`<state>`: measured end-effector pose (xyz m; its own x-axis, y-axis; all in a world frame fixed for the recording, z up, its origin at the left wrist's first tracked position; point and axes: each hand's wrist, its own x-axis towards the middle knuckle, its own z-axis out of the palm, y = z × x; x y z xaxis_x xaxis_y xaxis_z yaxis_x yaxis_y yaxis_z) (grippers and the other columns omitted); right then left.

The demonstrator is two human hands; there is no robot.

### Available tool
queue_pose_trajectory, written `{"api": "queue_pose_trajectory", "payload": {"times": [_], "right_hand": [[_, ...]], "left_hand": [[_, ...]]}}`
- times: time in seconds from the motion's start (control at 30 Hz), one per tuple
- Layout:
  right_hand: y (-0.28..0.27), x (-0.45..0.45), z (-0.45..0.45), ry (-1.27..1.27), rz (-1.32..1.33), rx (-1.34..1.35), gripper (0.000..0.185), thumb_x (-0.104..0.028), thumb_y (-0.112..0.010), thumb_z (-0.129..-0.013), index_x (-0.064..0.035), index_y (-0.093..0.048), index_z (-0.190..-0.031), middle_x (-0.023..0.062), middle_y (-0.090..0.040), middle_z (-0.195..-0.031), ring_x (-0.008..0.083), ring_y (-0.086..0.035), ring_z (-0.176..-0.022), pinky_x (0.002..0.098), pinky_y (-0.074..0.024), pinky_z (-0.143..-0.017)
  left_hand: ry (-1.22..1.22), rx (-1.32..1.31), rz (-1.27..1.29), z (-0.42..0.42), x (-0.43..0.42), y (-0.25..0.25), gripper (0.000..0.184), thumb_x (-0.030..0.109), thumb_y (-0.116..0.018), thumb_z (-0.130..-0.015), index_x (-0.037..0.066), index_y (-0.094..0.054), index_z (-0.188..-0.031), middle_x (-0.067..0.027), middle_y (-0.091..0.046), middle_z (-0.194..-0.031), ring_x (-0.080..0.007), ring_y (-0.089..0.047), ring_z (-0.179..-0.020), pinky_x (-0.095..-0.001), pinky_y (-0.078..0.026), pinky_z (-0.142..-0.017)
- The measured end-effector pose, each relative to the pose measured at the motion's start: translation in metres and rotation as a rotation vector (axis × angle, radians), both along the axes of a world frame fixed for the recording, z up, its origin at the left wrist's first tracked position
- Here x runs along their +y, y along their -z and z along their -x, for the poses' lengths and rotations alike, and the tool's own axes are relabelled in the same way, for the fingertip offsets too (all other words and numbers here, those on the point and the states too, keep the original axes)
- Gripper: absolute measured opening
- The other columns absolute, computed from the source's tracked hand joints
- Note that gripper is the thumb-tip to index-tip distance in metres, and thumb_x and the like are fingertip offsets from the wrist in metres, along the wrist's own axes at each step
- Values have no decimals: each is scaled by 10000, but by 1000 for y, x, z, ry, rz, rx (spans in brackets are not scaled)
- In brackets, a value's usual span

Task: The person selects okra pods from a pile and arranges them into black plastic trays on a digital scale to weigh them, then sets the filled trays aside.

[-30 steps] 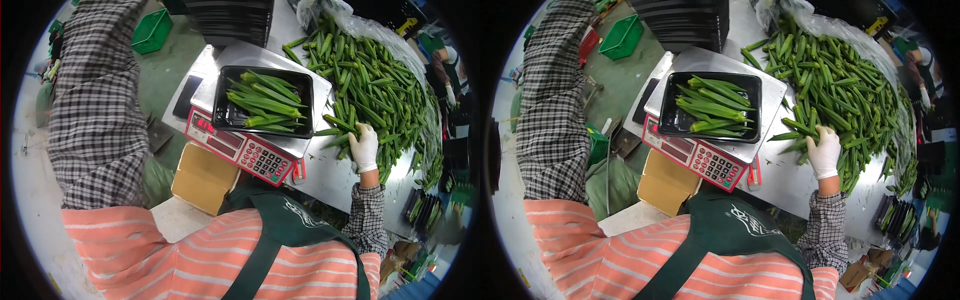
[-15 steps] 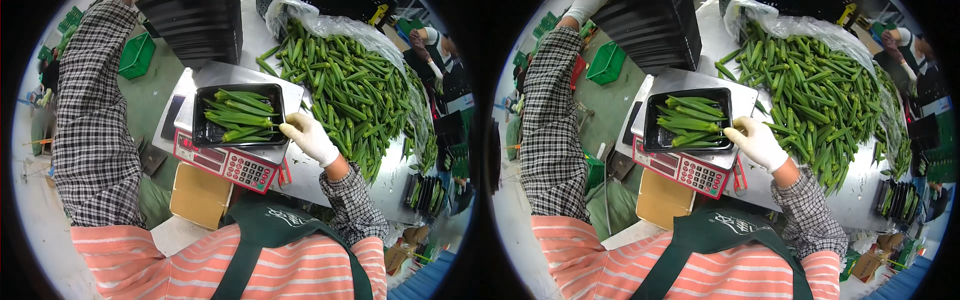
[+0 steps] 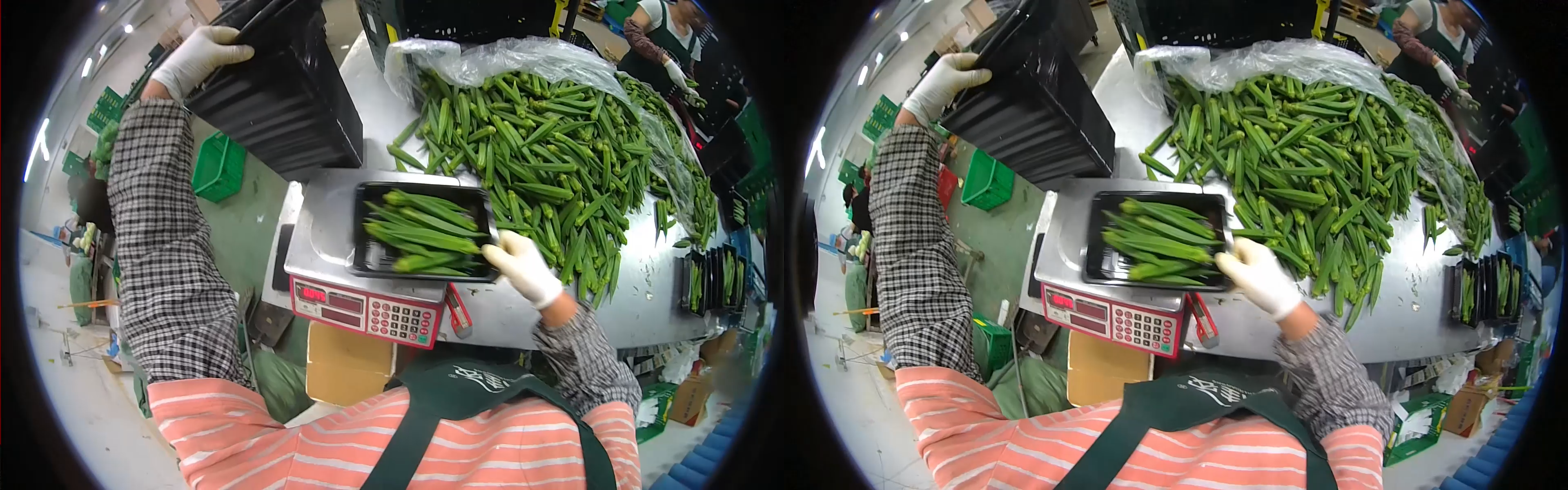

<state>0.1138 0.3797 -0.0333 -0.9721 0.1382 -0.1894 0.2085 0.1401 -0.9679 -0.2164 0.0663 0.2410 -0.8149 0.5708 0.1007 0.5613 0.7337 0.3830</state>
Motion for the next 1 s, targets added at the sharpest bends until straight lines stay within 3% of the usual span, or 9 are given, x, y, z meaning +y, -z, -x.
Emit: {"api": "queue_pose_trajectory", "payload": {"times": [0.17,0.23,0.37,0.43,0.53,0.6,0.77,0.93,1.0], "right_hand": [[-3,78,-82,242,-264,13,218,-184,-577,-823,16,-535,-747,-17,-456,-638,81,-402,-622,258,-346,-543],[1,98,-114,438,11,-42,190,-177,-576,-823,-26,-523,-720,-31,-451,-649,59,-395,-609,233,-330,-525],[0,142,-184,635,92,29,213,-224,-551,-877,-18,-522,-830,73,-592,-727,133,-574,-574,250,-479,-496],[11,165,-218,750,66,34,211,-224,-520,-894,-16,-540,-860,82,-603,-736,127,-562,-551,232,-459,-486],[29,208,-275,896,85,65,197,-209,-488,-908,-24,-550,-886,80,-607,-762,127,-564,-559,224,-447,-486],[44,232,-313,1047,89,38,164,-198,-503,-905,-41,-548,-918,63,-612,-806,144,-589,-617,236,-457,-498],[50,249,-357,1320,61,26,127,-176,-528,-883,-57,-502,-846,64,-590,-794,195,-635,-598,250,-493,-481],[73,268,-384,1434,103,26,122,-167,-529,-878,-60,-488,-833,69,-595,-794,196,-632,-586,244,-490,-467],[87,280,-386,1443,117,29,118,-161,-530,-876,-59,-487,-832,71,-595,-793,199,-632,-584,248,-492,-466]], "left_hand": [[-151,494,131,-13,9,1,481,230,-725,-693,-23,-611,-1086,-197,-650,-990,-305,-621,-928,-350,-465,-850],[-188,606,223,-20,12,1,559,255,-742,-664,-11,-584,-1129,-212,-627,-1038,-343,-591,-995,-370,-455,-886],[-253,645,266,-22,16,3,620,301,-762,-658,-13,-568,-1155,-211,-608,-1096,-326,-579,-1033,-361,-445,-904],[-241,783,271,-30,24,-1,658,295,-776,-661,-50,-544,-1172,-219,-609,-1093,-304,-590,-1026,-342,-448,-898],[32,965,13,-68,47,-6,457,250,-763,-688,-11,-596,-1025,-194,-625,-949,-318,-605,-890,-362,-469,-771],[105,845,8,-126,73,-2,392,211,-759,-682,-23,-582,-943,-198,-606,-880,-356,-590,-820,-375,-473,-703],[459,703,6,-218,90,107,356,58,-756,-535,41,-447,-712,-138,-423,-671,-331,-457,-604,-397,-377,-532],[292,464,246,-251,48,234,401,188,-806,-512,80,-472,-705,-94,-485,-677,-300,-513,-660,-408,-416,-574],[251,424,238,-260,50,237,423,201,-813,-506,76,-468,-717,-98,-490,-677,-306,-522,-663,-406,-419,-576]]}}
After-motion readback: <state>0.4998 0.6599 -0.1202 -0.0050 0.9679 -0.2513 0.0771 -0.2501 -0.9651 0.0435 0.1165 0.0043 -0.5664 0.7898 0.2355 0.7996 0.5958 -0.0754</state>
